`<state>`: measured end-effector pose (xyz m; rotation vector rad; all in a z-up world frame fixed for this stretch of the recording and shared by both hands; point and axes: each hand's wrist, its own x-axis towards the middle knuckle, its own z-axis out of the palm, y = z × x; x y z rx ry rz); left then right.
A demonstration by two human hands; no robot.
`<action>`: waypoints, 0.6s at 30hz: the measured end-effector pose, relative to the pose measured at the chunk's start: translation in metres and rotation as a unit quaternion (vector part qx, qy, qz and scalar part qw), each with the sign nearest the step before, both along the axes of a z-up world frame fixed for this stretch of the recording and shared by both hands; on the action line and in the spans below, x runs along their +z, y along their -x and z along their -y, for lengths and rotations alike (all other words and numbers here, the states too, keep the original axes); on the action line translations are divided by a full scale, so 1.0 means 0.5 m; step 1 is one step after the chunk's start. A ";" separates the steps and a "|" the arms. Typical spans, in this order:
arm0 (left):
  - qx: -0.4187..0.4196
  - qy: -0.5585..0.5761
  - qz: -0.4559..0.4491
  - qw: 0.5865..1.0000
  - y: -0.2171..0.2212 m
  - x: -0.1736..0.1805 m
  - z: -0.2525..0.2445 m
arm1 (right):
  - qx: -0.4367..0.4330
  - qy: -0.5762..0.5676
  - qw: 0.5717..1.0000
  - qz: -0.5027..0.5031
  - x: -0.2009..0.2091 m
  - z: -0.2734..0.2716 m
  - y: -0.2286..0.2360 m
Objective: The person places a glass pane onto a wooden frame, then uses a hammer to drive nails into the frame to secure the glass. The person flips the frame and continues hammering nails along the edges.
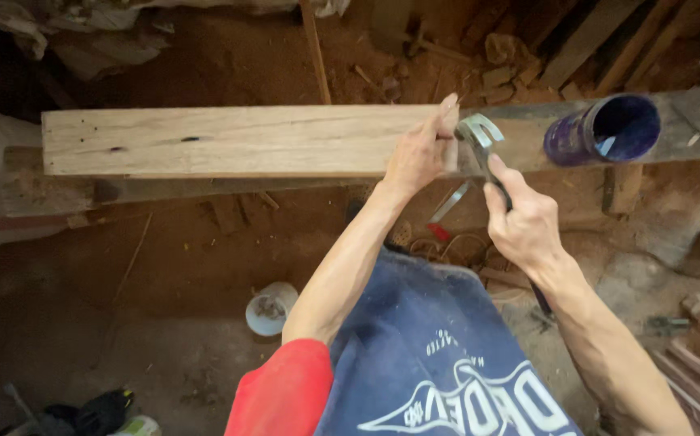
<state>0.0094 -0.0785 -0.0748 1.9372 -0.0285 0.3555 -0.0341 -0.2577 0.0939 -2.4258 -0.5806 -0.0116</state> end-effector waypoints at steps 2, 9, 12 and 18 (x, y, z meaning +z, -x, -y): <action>0.008 -0.007 -0.004 1.000 -0.011 0.000 -0.012 | 0.022 -0.030 0.995 0.094 0.000 -0.014 -0.016; -0.033 0.002 -0.076 0.997 -0.008 0.030 -0.016 | 0.038 -0.009 0.999 0.020 -0.004 -0.006 -0.012; 0.053 -0.168 -0.023 0.984 0.005 0.070 -0.024 | 0.018 -0.021 0.999 0.028 -0.007 0.014 -0.019; 0.021 -0.333 -0.171 0.927 0.015 0.129 -0.034 | -0.002 -0.026 1.000 -0.009 -0.007 0.034 -0.029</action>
